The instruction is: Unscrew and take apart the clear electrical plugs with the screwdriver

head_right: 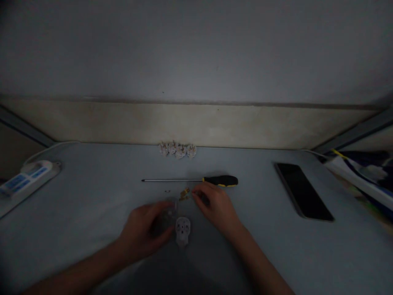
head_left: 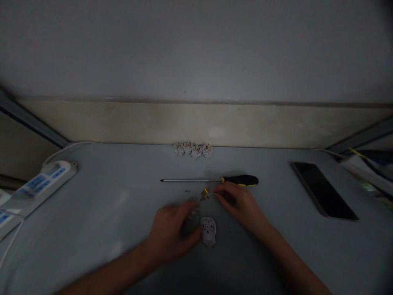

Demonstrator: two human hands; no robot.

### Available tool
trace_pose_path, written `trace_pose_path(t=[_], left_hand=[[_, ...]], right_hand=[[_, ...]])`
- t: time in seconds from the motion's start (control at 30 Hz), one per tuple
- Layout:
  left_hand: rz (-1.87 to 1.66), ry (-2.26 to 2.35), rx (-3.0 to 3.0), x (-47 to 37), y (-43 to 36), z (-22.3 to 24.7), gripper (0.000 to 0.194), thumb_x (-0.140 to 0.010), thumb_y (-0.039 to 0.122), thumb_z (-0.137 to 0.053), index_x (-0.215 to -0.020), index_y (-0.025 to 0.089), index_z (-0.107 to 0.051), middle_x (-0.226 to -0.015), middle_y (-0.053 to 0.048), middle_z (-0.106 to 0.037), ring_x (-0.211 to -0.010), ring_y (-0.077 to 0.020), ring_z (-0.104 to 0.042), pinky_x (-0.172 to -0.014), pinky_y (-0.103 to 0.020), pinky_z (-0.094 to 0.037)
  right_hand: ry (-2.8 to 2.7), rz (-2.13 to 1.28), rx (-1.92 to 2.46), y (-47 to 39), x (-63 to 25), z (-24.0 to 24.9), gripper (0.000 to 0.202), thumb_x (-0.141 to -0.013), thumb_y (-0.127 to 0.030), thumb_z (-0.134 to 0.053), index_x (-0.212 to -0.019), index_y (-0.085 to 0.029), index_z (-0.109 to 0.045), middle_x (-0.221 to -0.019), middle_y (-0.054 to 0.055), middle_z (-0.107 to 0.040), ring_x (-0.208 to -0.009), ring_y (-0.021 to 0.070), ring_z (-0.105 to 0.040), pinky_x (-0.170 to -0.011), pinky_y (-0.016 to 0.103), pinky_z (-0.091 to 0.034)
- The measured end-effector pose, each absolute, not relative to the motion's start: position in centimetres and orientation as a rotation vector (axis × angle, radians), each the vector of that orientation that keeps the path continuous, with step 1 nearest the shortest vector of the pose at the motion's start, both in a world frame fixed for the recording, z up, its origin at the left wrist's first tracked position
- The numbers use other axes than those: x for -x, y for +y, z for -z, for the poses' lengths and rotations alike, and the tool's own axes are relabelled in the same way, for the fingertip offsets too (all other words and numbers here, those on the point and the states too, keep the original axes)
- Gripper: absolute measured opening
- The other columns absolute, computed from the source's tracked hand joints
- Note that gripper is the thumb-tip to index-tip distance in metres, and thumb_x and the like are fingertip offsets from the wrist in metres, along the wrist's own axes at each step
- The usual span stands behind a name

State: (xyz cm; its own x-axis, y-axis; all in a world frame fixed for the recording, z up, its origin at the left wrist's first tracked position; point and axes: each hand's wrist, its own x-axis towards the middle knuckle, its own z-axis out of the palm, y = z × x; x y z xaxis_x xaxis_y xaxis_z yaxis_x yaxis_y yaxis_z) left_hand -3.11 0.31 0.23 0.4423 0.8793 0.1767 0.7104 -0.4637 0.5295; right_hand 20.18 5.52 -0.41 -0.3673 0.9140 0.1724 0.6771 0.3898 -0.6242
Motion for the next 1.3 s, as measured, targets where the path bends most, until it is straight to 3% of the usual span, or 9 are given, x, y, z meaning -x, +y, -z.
trace_pose_path(t=[0.07, 0.17, 0.27, 0.63, 0.87, 1.03, 1.17, 1.3], left_hand=[[-0.588, 1.343, -2.280, 3.9, 1.3, -0.9, 0.049, -0.078, 0.028, -0.064, -0.125, 0.020, -0.050, -0.075, -0.002, -0.071, -0.062, -0.0224, -0.068, -0.060, -0.034, -0.054], [-0.518, 1.273, -2.343, 4.9, 2.4, -1.5, 0.063, -0.070, 0.025, -0.069, -0.128, 0.020, -0.048, -0.110, -0.011, -0.068, -0.096, -0.0308, -0.067, -0.084, -0.045, -0.054], [-0.458, 1.282, -2.331, 5.0, 2.6, -1.1, 0.062, -0.067, 0.024, -0.073, -0.125, 0.020, -0.051, -0.119, -0.013, -0.064, -0.108, -0.0344, -0.061, -0.094, -0.051, -0.049], [-0.522, 1.358, -2.204, 4.3, 2.5, -0.1, 0.051, -0.067, 0.019, -0.074, -0.115, 0.020, -0.058, -0.113, -0.010, -0.063, -0.104, -0.0324, -0.061, -0.088, -0.049, -0.049], [-0.679, 1.451, -2.128, 3.8, 1.9, 0.4, 0.051, -0.069, 0.016, -0.070, -0.117, 0.019, -0.053, -0.106, -0.010, -0.068, -0.095, -0.0297, -0.063, -0.083, -0.046, -0.050], [-0.706, 1.424, -2.080, 3.1, 1.2, 0.2, 0.054, -0.069, 0.012, -0.065, -0.120, 0.021, -0.051, -0.096, -0.005, -0.069, -0.083, -0.0244, -0.064, -0.080, -0.042, -0.049], [-0.720, 1.424, -1.996, 2.9, 1.0, 0.4, 0.056, -0.070, 0.012, -0.065, -0.122, 0.023, -0.052, -0.083, 0.000, -0.068, -0.074, -0.0209, -0.062, -0.075, -0.038, -0.048], [-0.783, 1.413, -1.970, 2.9, 0.9, 1.0, 0.058, -0.068, 0.012, -0.069, -0.124, 0.023, -0.054, -0.085, -0.001, -0.069, -0.075, -0.0212, -0.063, -0.072, -0.035, -0.048]], right_hand=[[-2.186, -0.618, 1.369, 5.5, -20.2, 0.6, 0.010, -0.090, -0.020, -0.055, -0.089, -0.018, -0.065, -0.085, 0.003, -0.066, -0.073, 0.0141, -0.062, -0.067, 0.026, -0.047], [-2.236, -0.592, 1.368, 5.4, -20.1, 0.7, 0.009, -0.089, -0.017, -0.057, -0.090, -0.018, -0.066, -0.085, 0.004, -0.065, -0.078, 0.0164, -0.062, -0.070, 0.028, -0.047], [-2.264, -0.559, 1.352, 5.3, -20.0, 0.8, 0.007, -0.088, -0.016, -0.058, -0.089, -0.018, -0.065, -0.084, 0.004, -0.065, -0.080, 0.0190, -0.060, -0.071, 0.031, -0.048], [-2.254, -0.510, 1.232, 5.1, -19.3, 1.7, 0.009, -0.085, -0.015, -0.064, -0.093, -0.020, -0.064, -0.093, 0.004, -0.064, -0.092, 0.0214, -0.060, -0.082, 0.039, -0.053], [-2.205, -0.475, 1.200, 5.1, -18.9, 2.0, 0.014, -0.086, -0.014, -0.063, -0.098, -0.020, -0.066, -0.095, 0.006, -0.064, -0.091, 0.0213, -0.062, -0.081, 0.040, -0.055], [-2.134, -0.486, 1.120, 5.1, -18.9, 1.9, 0.007, -0.085, -0.013, -0.062, -0.088, -0.018, -0.065, -0.092, 0.005, -0.066, -0.086, 0.0174, -0.065, -0.078, 0.032, -0.056], [-2.032, -0.493, 1.074, 4.7, -18.8, 1.0, 0.012, -0.083, -0.010, -0.063, -0.091, -0.019, -0.063, -0.081, -0.001, -0.068, -0.069, 0.0100, -0.064, -0.066, 0.021, -0.055], [-1.980, -0.493, 1.011, 4.1, -18.2, 0.3, 0.010, -0.083, -0.011, -0.063, -0.088, -0.020, -0.062, -0.078, -0.001, -0.067, -0.069, 0.0094, -0.064, -0.064, 0.019, -0.054]])
